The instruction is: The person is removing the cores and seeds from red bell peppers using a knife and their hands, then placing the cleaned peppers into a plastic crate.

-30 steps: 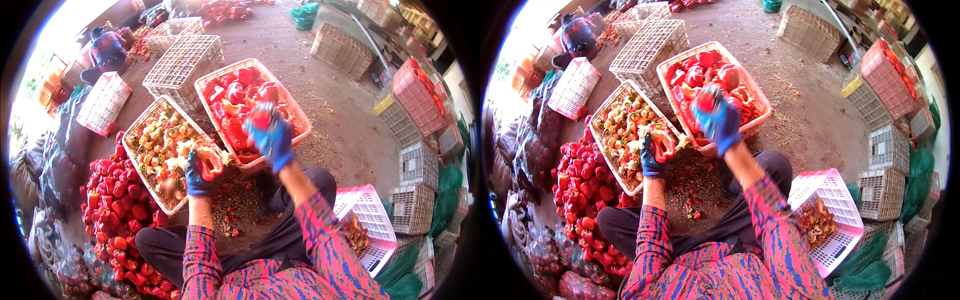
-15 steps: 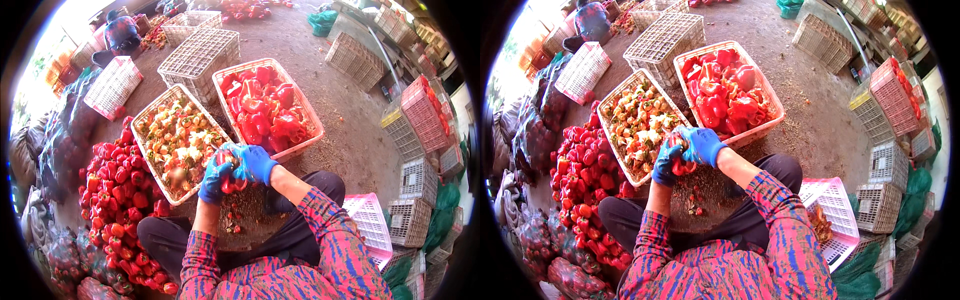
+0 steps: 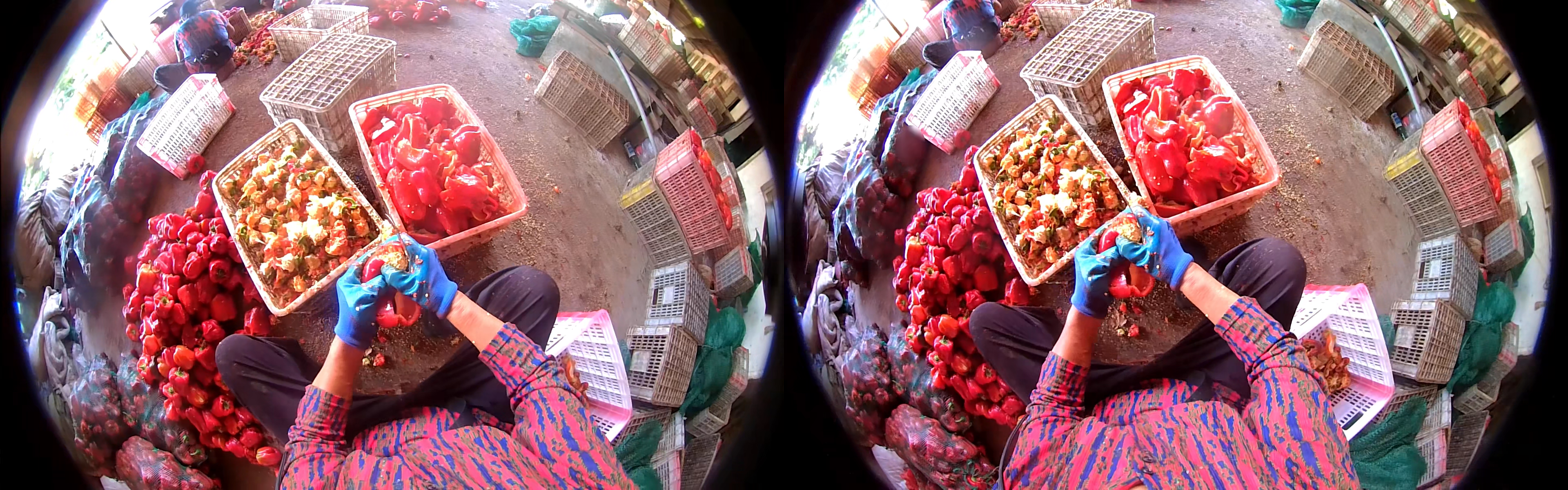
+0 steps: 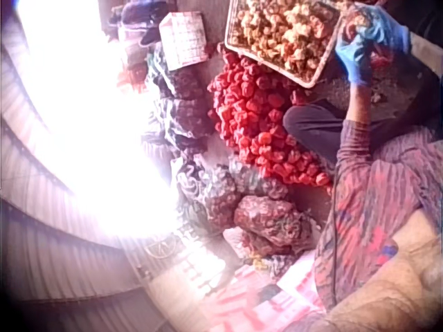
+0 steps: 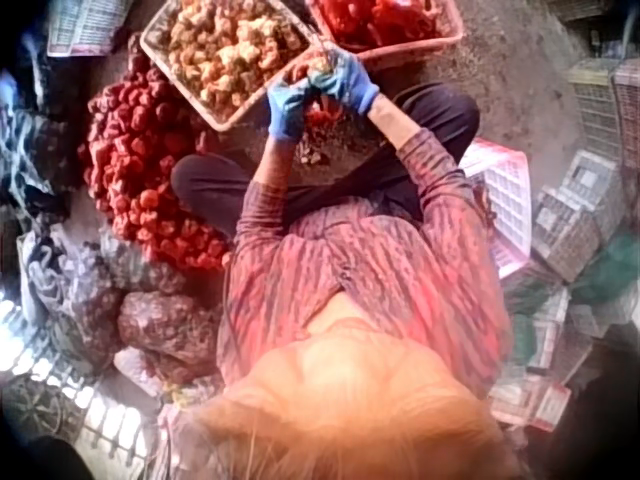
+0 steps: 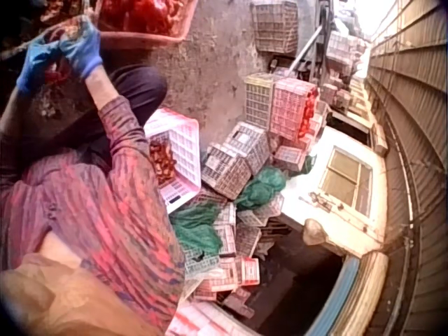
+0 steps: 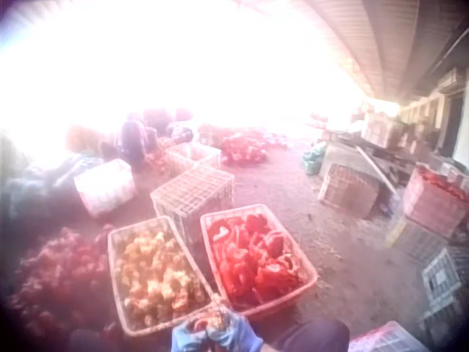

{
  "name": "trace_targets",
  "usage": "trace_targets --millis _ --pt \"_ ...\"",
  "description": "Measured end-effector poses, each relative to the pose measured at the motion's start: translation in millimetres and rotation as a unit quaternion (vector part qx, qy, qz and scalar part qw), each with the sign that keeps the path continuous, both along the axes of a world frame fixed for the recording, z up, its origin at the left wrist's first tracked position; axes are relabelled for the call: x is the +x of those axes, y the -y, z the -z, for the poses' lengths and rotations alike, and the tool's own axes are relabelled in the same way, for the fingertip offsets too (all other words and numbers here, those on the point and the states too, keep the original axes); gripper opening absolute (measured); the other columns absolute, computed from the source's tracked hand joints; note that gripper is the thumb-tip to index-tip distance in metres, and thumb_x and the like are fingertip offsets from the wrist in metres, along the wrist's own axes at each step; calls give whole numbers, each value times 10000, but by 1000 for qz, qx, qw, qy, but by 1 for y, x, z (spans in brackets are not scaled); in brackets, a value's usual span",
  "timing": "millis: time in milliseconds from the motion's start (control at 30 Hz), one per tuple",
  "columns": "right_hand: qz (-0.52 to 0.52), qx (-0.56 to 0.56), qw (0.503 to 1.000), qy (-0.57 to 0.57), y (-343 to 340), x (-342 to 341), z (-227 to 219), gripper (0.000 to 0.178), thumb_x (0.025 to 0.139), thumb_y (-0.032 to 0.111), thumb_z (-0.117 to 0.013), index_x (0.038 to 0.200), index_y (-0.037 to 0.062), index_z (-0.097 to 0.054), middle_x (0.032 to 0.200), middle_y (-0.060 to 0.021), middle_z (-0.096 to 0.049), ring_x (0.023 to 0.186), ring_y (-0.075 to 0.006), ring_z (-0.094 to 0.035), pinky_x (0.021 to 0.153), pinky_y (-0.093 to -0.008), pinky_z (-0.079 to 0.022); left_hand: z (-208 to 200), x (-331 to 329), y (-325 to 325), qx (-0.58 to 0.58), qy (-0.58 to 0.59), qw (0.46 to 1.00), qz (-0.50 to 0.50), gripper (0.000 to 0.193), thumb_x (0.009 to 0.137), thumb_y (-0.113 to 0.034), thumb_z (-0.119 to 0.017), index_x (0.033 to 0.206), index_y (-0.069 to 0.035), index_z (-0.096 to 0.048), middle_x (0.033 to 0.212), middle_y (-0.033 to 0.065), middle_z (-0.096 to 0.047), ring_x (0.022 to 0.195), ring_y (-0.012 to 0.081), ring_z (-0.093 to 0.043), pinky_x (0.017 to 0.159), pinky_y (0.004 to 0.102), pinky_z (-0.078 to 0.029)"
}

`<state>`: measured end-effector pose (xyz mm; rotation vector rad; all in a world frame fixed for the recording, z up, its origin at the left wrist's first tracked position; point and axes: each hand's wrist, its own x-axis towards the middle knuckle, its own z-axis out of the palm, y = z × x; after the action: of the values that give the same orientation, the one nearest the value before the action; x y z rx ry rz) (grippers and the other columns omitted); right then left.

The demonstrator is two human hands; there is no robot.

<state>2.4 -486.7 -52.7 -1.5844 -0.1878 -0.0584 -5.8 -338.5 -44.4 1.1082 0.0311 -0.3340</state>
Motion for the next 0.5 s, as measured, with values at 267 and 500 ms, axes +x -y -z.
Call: trace_targets --millis 267,500 --pt "165 -39 983 -69 11 14 26 321 801 198 -732 1024 46 -560 800 -104 -635 729 -169 -614 668 -336 -517 15 -3 31 139 68 987 -49 357 766 -11 -690 1117 31 -639 994 27 -667 864 102 -612 811 271 -517" --pt "259 31 965 8 70 52 -17 197 866 91 -670 1048 62 -599 771 -13 -617 628 -107 -575 584 -260 -505 1 45 35 -95 -75 993 3 304 790 -39 -681 1073 23 -590 933 82 -659 795 203 -665 742 343 -568"
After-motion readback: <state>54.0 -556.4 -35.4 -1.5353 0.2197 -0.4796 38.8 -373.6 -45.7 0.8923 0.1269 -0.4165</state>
